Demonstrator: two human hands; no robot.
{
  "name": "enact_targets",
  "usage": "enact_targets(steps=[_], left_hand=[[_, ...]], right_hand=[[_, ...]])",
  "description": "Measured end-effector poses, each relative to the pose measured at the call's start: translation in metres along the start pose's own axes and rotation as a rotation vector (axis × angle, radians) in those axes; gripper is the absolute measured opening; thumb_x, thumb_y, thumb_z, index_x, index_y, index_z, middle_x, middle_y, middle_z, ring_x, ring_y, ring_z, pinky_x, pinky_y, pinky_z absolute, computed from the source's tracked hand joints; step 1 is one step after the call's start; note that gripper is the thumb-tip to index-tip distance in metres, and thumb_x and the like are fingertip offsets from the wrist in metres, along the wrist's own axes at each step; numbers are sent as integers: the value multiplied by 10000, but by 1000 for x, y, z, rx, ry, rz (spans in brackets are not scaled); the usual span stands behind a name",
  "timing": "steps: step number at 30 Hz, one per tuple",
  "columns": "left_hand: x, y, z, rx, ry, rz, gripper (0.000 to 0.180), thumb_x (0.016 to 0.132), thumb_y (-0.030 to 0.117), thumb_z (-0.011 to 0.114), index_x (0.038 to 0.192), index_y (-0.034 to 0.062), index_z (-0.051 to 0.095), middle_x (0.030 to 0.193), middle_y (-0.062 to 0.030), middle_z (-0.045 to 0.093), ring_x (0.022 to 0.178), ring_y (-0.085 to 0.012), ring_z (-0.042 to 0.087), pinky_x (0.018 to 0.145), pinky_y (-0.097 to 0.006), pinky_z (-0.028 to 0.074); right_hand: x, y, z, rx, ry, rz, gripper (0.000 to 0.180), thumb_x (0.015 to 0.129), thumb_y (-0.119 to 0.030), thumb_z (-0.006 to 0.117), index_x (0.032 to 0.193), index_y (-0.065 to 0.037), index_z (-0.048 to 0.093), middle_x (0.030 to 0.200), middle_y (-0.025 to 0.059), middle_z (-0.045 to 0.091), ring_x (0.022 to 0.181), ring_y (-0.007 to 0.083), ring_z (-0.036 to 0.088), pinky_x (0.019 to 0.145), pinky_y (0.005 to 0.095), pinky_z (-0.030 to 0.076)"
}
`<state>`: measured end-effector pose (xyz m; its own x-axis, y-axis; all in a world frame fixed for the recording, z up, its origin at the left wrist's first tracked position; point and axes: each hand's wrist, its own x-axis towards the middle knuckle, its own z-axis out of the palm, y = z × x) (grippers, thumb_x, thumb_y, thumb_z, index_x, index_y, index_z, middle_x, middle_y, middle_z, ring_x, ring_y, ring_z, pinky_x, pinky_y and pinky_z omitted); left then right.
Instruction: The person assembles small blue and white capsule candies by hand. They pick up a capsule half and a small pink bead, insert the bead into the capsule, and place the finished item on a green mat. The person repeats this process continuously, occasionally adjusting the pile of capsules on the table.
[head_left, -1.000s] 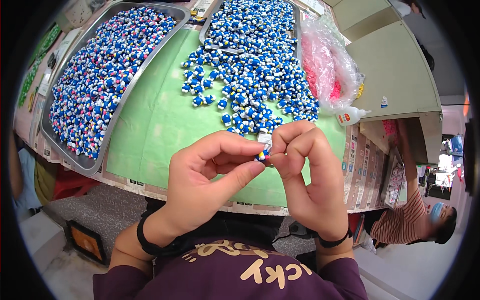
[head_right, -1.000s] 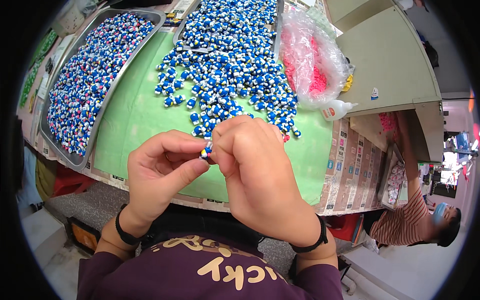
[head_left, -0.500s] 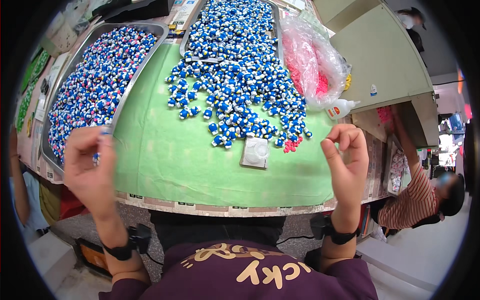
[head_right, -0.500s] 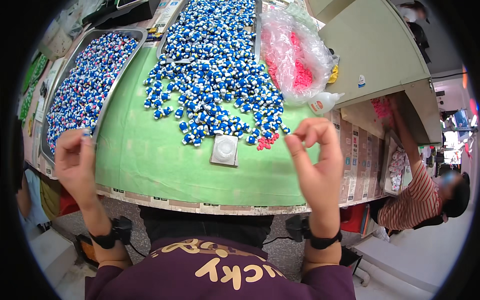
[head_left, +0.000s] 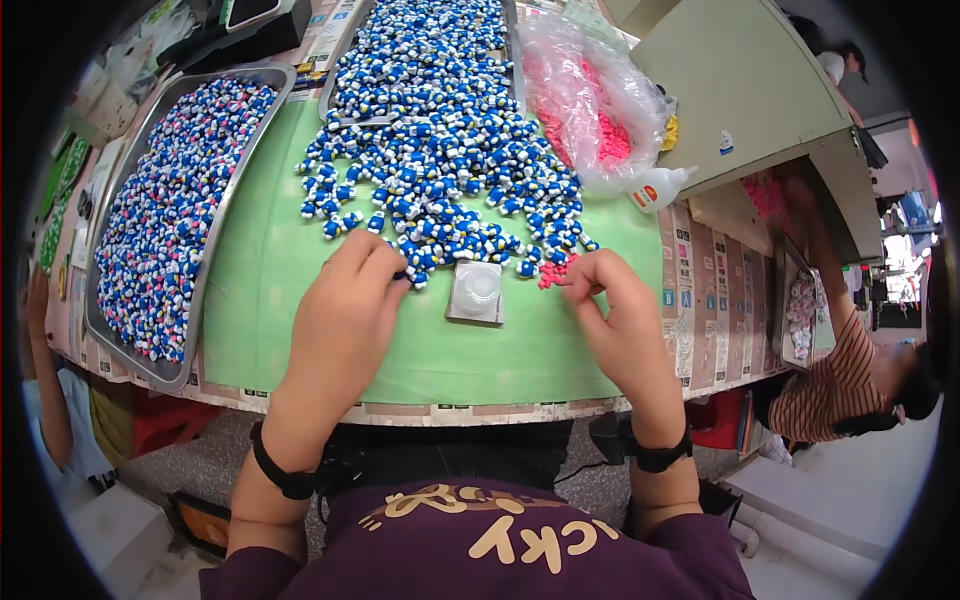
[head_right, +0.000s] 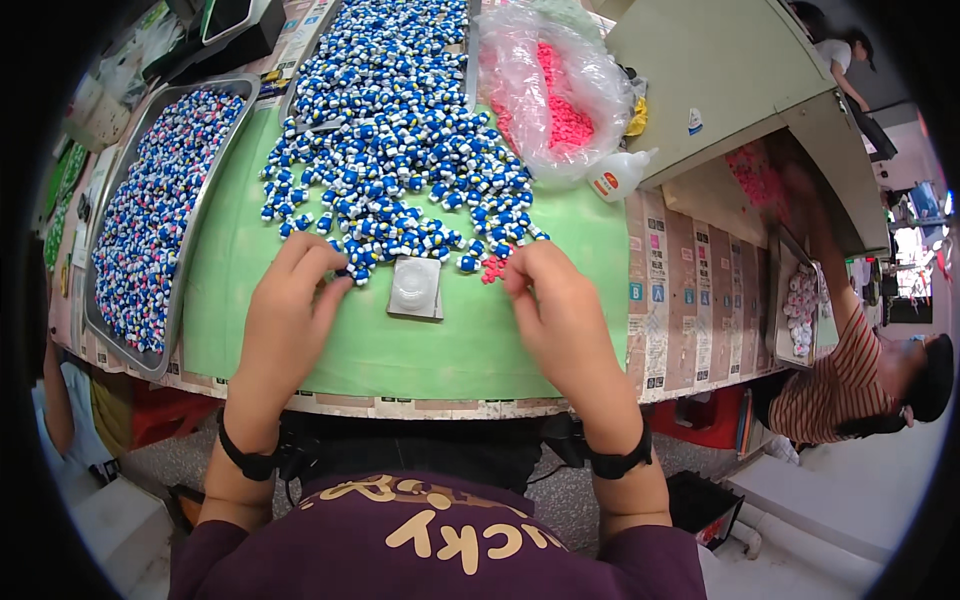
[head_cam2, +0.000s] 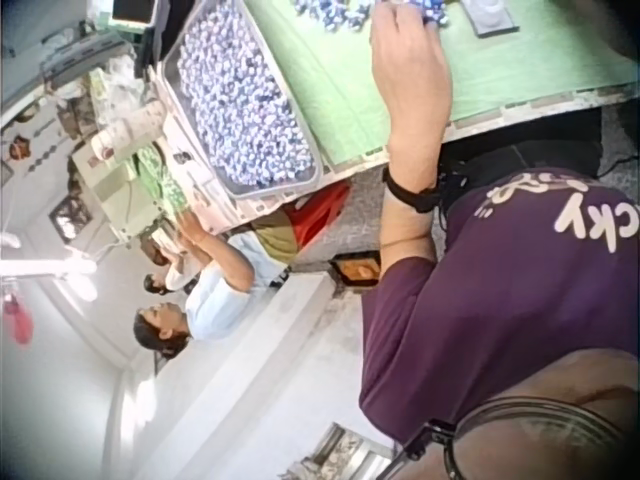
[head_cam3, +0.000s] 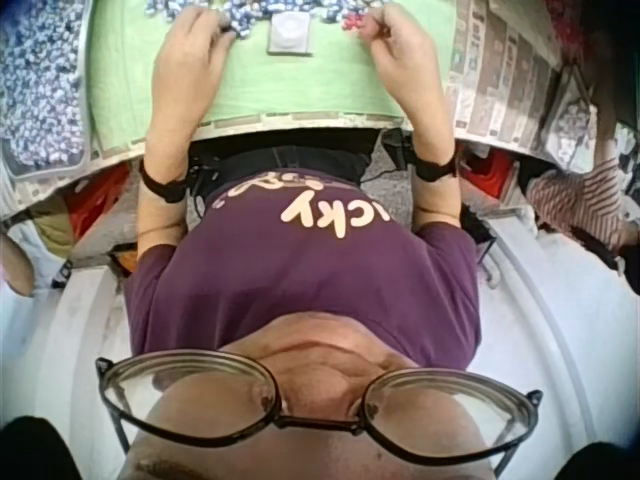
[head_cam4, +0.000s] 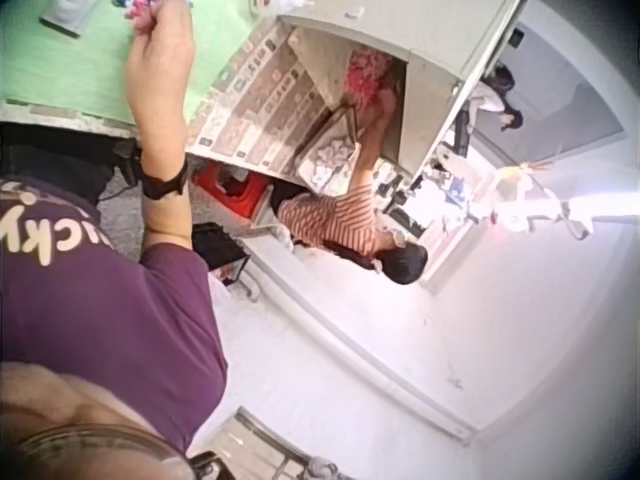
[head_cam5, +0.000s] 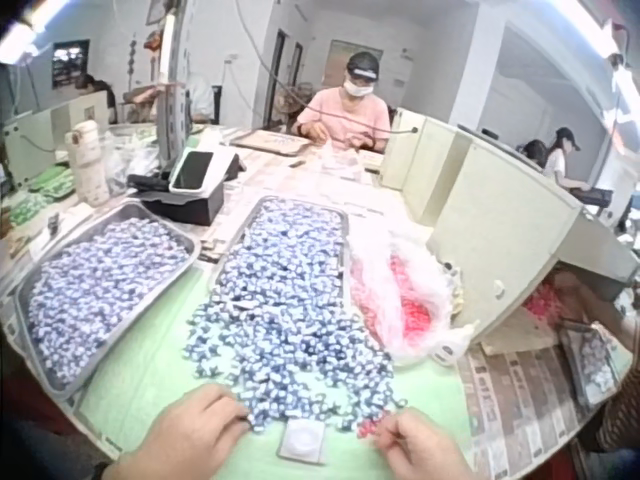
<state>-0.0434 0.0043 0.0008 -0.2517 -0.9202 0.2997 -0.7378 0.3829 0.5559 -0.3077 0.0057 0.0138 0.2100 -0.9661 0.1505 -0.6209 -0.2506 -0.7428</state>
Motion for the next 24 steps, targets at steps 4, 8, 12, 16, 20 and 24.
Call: enact_targets(steps=[4,8,12,16,20,24], left_hand=[[-1,-4,0,-66,-53,-61,238,782,-61,655,1000,1,581,901,-106,556,705,-217,588,626,-314,490],[-5,-4,-3,-102,-16,-91,270,777,-97,606,1027,4,615,887,-100,550,701,-195,582,614,-292,485],[-8,-6,-18,-223,60,-98,309,770,-126,565,1041,-7,654,892,-87,552,731,-156,584,631,-259,485],[-15,-15,-24,-591,142,-239,232,822,-111,570,1015,-23,663,972,-88,588,816,-137,607,690,-246,516],[-13,0,-32,-1002,12,-381,157,860,-82,583,989,-41,662,1025,-94,600,856,-147,624,748,-252,536],[-12,21,-22,-1086,-131,-266,138,890,-46,594,1011,-39,658,1043,-90,602,843,-136,625,760,-247,540]], right_hand=[[6,-1,13,-27,-22,-69,163,752,102,557,855,-10,498,789,136,539,762,306,569,686,380,462],[12,-10,14,-281,-72,-180,103,767,37,542,823,-37,499,776,118,548,751,306,550,683,406,434],[7,-12,12,-394,-84,-174,63,789,-11,525,813,-61,496,749,104,534,747,294,546,686,392,422],[-2,-10,14,-449,-64,-136,73,783,-9,526,811,-68,494,740,97,522,748,291,546,681,384,420],[-7,-14,19,-419,21,-169,128,748,28,559,810,-63,495,749,87,530,741,292,546,677,378,415],[1,-40,11,29,9,-193,225,703,88,630,837,-61,526,832,89,593,770,273,571,702,354,431]])
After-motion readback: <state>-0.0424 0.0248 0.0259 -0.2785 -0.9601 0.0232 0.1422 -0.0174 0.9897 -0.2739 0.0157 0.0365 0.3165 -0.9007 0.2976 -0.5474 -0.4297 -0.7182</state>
